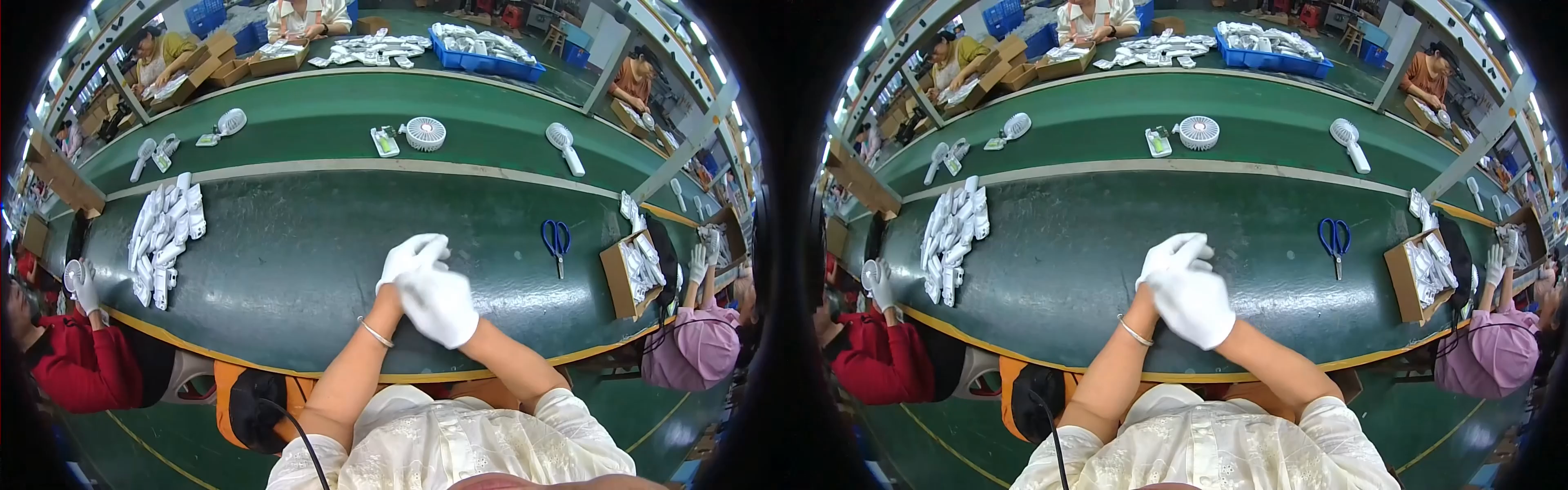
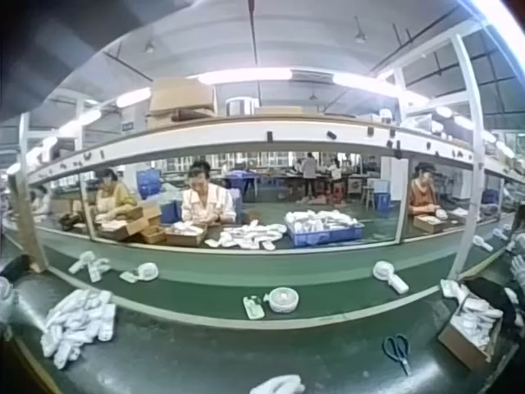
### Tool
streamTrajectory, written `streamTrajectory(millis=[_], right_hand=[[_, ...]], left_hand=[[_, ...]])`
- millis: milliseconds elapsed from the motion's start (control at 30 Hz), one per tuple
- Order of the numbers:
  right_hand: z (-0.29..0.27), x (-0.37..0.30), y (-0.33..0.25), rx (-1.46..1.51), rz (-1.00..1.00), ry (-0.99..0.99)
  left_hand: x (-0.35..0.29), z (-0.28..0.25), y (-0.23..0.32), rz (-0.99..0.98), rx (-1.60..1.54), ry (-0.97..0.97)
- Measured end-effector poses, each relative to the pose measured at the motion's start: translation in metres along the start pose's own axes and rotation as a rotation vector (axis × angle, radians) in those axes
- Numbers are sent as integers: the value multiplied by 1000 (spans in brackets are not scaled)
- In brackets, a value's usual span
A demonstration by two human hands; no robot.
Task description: The person puts on gloves, tests and assembles handheld fans by fitting components and plastic casings together, and rests their hands on the table.
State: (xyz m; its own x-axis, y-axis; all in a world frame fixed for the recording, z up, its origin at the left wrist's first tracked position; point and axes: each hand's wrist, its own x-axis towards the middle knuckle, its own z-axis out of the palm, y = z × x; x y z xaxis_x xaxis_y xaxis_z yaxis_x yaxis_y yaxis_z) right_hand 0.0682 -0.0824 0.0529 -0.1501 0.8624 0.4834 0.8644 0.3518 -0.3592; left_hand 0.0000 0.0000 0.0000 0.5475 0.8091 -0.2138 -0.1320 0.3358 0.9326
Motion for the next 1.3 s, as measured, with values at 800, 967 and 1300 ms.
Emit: streamTrajectory(millis=[800,967,1300], right_hand=[[95,186,210,-266,349,207],[46,155,184,215,545,128],[-2,-21,57,291,35,124]], left_hand=[[-5,-21,9,-95,-605,-48],[-11,-19,14,-51,-535,27],[-8,-10,-19,-91,-701,58]])
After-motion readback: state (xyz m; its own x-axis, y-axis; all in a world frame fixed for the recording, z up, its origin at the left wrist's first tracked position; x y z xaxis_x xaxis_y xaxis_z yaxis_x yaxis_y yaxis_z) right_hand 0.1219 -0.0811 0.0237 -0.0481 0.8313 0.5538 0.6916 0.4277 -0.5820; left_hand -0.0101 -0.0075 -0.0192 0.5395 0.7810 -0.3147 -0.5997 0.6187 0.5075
